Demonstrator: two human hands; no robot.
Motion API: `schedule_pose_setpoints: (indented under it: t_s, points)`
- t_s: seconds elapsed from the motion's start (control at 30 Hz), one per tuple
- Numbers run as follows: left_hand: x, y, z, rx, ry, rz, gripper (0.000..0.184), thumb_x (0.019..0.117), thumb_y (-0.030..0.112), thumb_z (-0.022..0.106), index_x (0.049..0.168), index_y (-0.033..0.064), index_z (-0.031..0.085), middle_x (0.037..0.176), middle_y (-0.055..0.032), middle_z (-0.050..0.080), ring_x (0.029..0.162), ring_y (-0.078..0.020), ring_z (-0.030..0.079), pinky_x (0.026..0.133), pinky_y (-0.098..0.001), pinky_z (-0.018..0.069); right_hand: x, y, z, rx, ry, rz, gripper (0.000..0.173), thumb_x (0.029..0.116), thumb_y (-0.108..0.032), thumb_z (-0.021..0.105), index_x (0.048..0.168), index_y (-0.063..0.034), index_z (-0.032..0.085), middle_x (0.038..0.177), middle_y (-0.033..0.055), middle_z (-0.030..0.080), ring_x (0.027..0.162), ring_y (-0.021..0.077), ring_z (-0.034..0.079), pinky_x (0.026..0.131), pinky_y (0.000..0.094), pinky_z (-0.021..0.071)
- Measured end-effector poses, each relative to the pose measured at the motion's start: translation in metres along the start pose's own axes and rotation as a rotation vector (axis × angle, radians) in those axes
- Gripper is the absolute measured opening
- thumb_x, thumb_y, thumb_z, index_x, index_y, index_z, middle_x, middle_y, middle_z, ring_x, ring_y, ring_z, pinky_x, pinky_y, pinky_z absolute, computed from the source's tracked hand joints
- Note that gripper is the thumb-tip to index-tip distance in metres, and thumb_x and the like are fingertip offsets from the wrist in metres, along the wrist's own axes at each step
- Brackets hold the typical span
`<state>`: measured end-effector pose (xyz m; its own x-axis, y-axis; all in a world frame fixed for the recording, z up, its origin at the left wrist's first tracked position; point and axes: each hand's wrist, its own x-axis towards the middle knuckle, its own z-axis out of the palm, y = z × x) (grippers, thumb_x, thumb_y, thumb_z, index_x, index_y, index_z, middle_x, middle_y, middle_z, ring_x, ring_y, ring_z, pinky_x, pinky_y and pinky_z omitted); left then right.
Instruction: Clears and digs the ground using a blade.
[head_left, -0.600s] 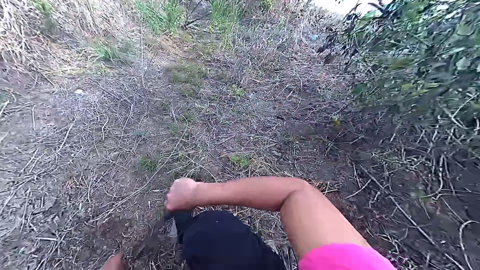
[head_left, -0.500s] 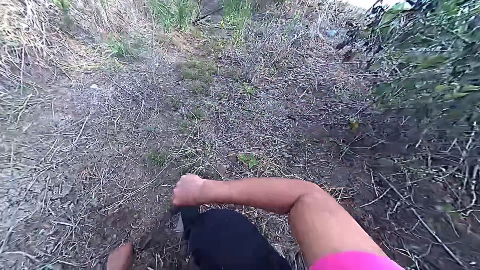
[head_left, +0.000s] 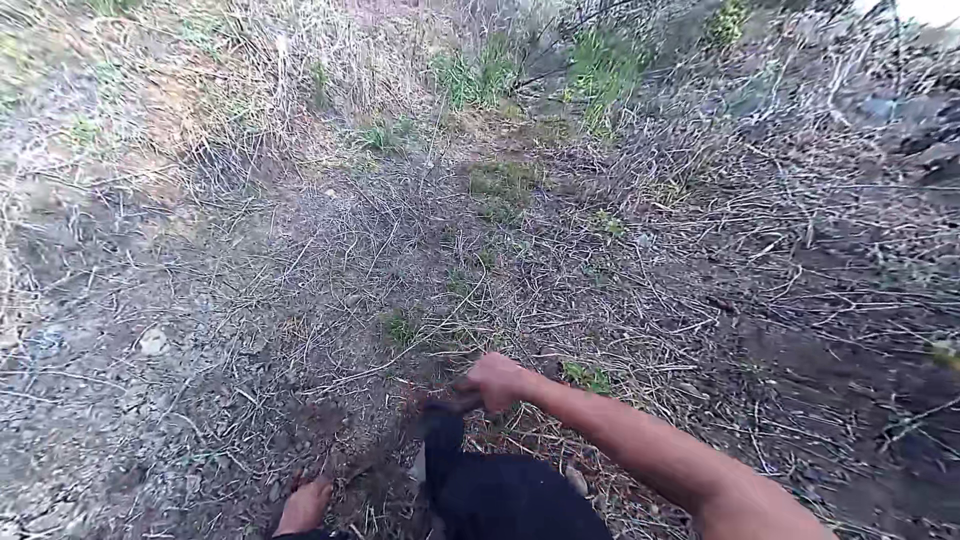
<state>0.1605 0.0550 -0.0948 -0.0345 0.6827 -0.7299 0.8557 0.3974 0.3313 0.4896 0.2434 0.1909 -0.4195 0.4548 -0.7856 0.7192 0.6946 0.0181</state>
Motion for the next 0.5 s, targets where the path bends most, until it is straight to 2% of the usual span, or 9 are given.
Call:
schedule_pose_setpoints:
  t_s: [0.13,0.3,0.43,0.5]
  points:
    - [-0.001,-0.005,0.009,-0.178,0.025,0.008,0.045,0.1113,0.033,0.042,0.136,0.0008,0.062,0.134,-0.0264,0.064,0.131,-0.0426,0.058,0.112,-0.0617,0.0401,-0.011,0.002,0.032,0.094,-0.089,0.057,0.049,0.0913,-0.025,0.076,0.138,-0.0160,0.063,0.120,0.0253,0.069,0.114,0.0487,0.064,0.091,0.0712,0.0471]
    - [-0.010,-0.001,0.003,-0.284,0.002,-0.006,0.044,0.1114,0.032,0.041,0.133,0.0002,0.064,0.135,-0.0251,0.064,0.132,-0.0409,0.057,0.113,-0.0601,0.0393,0.003,0.019,0.029,0.185,-0.156,-0.018,0.051,0.0892,-0.029,0.081,0.136,-0.0167,0.066,0.121,0.0229,0.070,0.115,0.0454,0.065,0.094,0.0713,0.0466]
    - [-0.034,0.002,0.002,-0.286,-0.054,-0.007,0.047,0.1123,0.031,0.039,0.141,-0.0007,0.057,0.144,-0.0252,0.057,0.140,-0.0395,0.050,0.118,-0.0575,0.0333,0.018,0.039,0.042,0.327,-0.179,-0.056,0.050,0.0886,-0.027,0.083,0.135,-0.0140,0.068,0.122,0.0224,0.070,0.116,0.0424,0.065,0.100,0.0682,0.0456]
    - [-0.041,0.002,0.005,-0.282,-0.048,0.002,0.046,0.1124,0.030,0.038,0.143,-0.0001,0.056,0.146,-0.0244,0.057,0.141,-0.0390,0.050,0.119,-0.0562,0.0327,0.020,0.035,0.051,0.241,-0.168,0.002,0.052,0.0902,-0.031,0.080,0.138,-0.0176,0.066,0.125,0.0220,0.069,0.118,0.0434,0.064,0.099,0.0683,0.0467]
